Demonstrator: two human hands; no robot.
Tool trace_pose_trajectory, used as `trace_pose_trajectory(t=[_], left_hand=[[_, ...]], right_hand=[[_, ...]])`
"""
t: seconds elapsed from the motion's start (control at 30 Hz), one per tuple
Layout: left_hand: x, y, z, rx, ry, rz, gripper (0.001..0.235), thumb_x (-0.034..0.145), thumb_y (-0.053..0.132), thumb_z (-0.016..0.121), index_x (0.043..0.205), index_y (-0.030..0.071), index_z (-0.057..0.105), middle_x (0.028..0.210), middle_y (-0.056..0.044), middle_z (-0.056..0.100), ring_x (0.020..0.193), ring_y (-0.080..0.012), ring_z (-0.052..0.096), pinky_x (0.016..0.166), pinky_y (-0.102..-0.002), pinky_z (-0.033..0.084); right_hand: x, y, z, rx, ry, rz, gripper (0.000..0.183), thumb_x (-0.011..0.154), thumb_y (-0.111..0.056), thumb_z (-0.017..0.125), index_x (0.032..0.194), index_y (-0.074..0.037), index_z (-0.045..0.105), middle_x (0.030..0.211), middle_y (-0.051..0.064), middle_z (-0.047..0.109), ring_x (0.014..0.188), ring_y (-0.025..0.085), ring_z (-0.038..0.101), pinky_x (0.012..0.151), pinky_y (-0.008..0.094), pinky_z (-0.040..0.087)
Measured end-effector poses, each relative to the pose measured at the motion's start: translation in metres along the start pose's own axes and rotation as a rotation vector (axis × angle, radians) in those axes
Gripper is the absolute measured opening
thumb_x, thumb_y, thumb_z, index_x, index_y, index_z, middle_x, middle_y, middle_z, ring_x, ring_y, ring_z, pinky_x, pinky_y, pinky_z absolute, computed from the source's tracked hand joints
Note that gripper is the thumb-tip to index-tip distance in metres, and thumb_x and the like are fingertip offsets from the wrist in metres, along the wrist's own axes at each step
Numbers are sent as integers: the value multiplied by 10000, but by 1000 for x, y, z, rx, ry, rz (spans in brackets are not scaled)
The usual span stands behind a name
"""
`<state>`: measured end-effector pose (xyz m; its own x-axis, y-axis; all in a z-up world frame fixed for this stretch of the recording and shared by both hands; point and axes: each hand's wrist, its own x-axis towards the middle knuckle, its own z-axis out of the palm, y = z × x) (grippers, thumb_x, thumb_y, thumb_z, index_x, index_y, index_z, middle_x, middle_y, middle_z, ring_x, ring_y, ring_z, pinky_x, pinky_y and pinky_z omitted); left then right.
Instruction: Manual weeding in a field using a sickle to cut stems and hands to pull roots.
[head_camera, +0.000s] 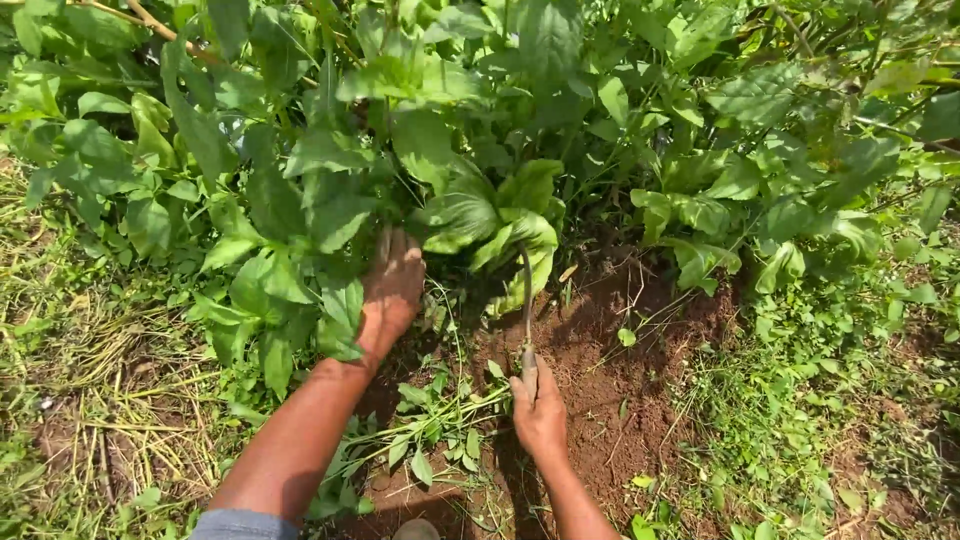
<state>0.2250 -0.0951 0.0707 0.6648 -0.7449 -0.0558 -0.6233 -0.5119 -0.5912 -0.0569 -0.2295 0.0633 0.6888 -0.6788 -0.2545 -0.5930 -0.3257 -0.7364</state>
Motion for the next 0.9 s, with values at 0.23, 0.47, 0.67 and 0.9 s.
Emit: trace_pose_trajectory(t=[0.23,0.47,0.67,0.9], left_hand=[[-100,-7,6,-137,-406,155,734,1087,495,228,1647,29,152,831,-56,504,520,-72,424,390,-210,403],[-119,23,23,-213,-403,272,690,1048,-31,423,1644,24,81,1421,-217,536,579,-52,459,373,-183,406],[-113,5,-14,-1023,-489,-263,626,1129,461,124,828,179,595,558,72,431,413,-82,395,325,-255,417],[-119,18,-6,-1246,-489,-500,739,1087,619,212,508,213,426,462,73,394,422,-100,412,431,-256,372]], right_hand=[[-10,-45,-13,81,-111,302,621,1001,-499,394,1572,-284,275,732,18,544,480,112,416,409,243,398],[-6,-50,-8,-134,-225,138,501,1018,-438,427,1487,-275,359,1124,59,688,968,258,715,896,589,596],[6,-52,-11,-145,-275,127,471,1069,-353,389,1514,-247,278,732,-4,518,471,115,416,363,259,404],[-24,28,-6,-181,-284,160,455,1068,-307,433,1496,-206,319,724,-11,625,412,94,449,310,260,402]])
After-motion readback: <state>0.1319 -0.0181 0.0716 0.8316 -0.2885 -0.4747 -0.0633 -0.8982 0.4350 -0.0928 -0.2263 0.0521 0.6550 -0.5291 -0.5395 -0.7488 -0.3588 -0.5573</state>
